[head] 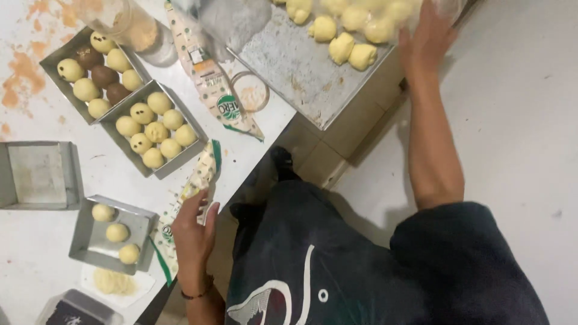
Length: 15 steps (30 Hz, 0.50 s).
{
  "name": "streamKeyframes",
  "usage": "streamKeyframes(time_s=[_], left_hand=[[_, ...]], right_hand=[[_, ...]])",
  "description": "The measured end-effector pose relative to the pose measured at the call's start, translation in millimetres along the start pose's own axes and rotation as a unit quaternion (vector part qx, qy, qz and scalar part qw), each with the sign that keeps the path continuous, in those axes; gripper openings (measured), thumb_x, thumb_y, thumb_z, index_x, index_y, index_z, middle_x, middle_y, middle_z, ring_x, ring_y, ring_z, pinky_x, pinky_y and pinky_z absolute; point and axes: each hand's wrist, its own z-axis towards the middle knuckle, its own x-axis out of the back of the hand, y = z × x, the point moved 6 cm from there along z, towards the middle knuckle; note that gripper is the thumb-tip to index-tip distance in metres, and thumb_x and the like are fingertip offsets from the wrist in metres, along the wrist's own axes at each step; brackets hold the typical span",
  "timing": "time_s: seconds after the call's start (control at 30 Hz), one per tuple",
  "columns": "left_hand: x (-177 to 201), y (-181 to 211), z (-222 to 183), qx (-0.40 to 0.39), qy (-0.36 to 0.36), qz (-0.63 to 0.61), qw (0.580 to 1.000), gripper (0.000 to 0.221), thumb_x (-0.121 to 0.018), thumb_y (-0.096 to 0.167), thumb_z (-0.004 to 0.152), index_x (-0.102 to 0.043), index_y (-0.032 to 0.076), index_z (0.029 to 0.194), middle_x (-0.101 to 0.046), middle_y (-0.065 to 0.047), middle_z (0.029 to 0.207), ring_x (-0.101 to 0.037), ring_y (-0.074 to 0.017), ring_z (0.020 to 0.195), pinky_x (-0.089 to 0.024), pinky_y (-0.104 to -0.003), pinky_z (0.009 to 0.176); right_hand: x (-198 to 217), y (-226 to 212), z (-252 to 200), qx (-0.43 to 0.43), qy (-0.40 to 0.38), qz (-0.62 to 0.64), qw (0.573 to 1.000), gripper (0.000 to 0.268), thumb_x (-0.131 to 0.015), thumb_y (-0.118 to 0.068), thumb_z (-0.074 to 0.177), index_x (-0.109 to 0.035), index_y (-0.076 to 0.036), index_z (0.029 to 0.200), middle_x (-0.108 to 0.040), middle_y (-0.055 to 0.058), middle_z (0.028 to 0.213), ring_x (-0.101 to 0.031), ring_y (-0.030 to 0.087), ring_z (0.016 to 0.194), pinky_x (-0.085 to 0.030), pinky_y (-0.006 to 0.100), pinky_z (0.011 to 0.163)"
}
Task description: Flatten, fill, and shape dough balls on a bakery production table
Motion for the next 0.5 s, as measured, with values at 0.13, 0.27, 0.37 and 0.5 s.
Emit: streamKeyframes(time_s=[0.13,0.27,0.37,0.5], left_hand=[[-13.5,5.2,5.3,0.017,-0.046,0.022,0.999,0.038,-0.07,0.018,0.096,-0.067,0.002,0.13,-0.073,-0.017,0.113,-0.071,-0.0288,0.096,-0.059,-0.041,0.081],[-19.4,22.3,14.1,-0.009,-0.059,0.017,0.998,0.037,-0.071,0.02,0.096,-0.067,0.004,0.13,-0.072,-0.016,0.115,-0.07,-0.0282,0.09,-0.057,-0.04,0.075],[-15.1,30.9,18.5,-0.014,-0.064,0.031,0.997,0.037,-0.07,0.021,0.098,-0.066,0.005,0.13,-0.072,-0.015,0.117,-0.07,-0.0296,0.09,-0.056,-0.041,0.077],[-6.1,30.7,17.3,-0.01,-0.059,0.046,0.997,0.041,-0.07,0.018,0.097,-0.065,0.003,0.135,-0.072,-0.018,0.113,-0.07,-0.0295,0.094,-0.058,-0.04,0.078]], right_hand=[[-14.0,-21.1,-45.4,-0.008,0.106,-0.09,0.99,0.07,-0.085,-0.027,0.102,-0.046,-0.017,0.159,-0.027,0.017,0.164,-0.028,0.038,0.154,-0.019,0.074,0.115],[-55.2,-54.2,-50.6,0.182,-0.053,-0.024,0.982,0.063,-0.082,-0.027,0.08,-0.061,-0.004,0.135,-0.06,0.018,0.12,-0.054,0.039,0.108,-0.043,0.053,0.088],[-92.1,-43.1,-35.6,0.164,-0.097,-0.065,0.979,0.057,-0.079,-0.029,0.084,-0.062,-0.002,0.13,-0.059,0.019,0.118,-0.052,0.039,0.104,-0.045,0.052,0.083],[-21.9,-91.6,-32.3,-0.054,-0.328,0.028,0.943,0.028,-0.064,0.004,0.09,-0.06,0.002,0.118,-0.057,0.02,0.12,-0.058,0.034,0.102,-0.056,0.043,0.082]])
